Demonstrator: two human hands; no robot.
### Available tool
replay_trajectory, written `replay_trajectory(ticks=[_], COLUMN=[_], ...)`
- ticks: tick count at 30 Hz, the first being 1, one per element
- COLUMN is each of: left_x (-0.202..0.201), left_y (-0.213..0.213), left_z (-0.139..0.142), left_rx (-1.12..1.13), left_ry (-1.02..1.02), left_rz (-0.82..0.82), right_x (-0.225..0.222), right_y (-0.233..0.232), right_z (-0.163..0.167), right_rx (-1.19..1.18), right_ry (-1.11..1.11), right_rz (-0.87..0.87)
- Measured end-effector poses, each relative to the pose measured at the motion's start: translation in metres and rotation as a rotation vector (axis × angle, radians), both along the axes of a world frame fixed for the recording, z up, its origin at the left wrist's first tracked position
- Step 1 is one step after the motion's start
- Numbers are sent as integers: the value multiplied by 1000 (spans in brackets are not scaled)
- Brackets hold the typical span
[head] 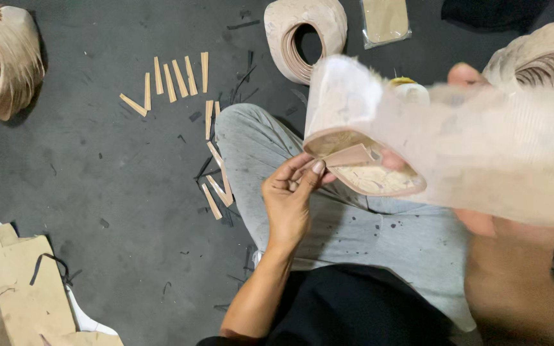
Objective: The person sits on the floor and attaches thin binding strips along the edges of lace shoe uppers, pressing the strips in place by hand and working on one upper at a time. Finished uppers are set aside with a pile of completed uppers nearby.
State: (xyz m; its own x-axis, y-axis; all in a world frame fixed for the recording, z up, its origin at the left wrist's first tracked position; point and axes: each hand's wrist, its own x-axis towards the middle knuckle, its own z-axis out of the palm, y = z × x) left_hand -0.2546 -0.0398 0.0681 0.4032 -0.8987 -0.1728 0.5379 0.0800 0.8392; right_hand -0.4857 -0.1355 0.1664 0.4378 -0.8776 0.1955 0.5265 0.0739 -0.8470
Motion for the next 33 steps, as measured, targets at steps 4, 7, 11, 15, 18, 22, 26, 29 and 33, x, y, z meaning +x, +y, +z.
replay_trajectory(ticks=[4, 7, 11, 15, 18, 22, 26, 29, 33], left_x=[-3, -8, -7, 1, -1, -9, -14, -16, -18], left_y=[-5, -5, -1, 4, 3, 5, 9, 11, 14], left_z=[-16, -24, -24, -18, -19, -28, -32, -28, -21], left_rx=[12, -15, -25, -22, -66, -33, 9, 23, 45], left_ry=[25, 41, 35, -6, -27, -60, -253, -211, -226], left_rz=[22, 15, -49, -144, -107, -4, 101, 130, 188], right_x=[5, 21, 40, 43, 46, 52, 56, 56, 52], right_y=[-22, -41, -41, -33, -31, -24, -18, -14, 0], right_z=[-12, -15, -16, -10, -2, 8, 16, 26, 43], right_rx=[208, 187, -37, -163, -260, -320, -422, -500, -659], right_ry=[-140, 136, 861, 953, 1002, 1034, 1030, 947, 996], right_rz=[75, 75, 149, 117, 111, 81, 57, 78, -13])
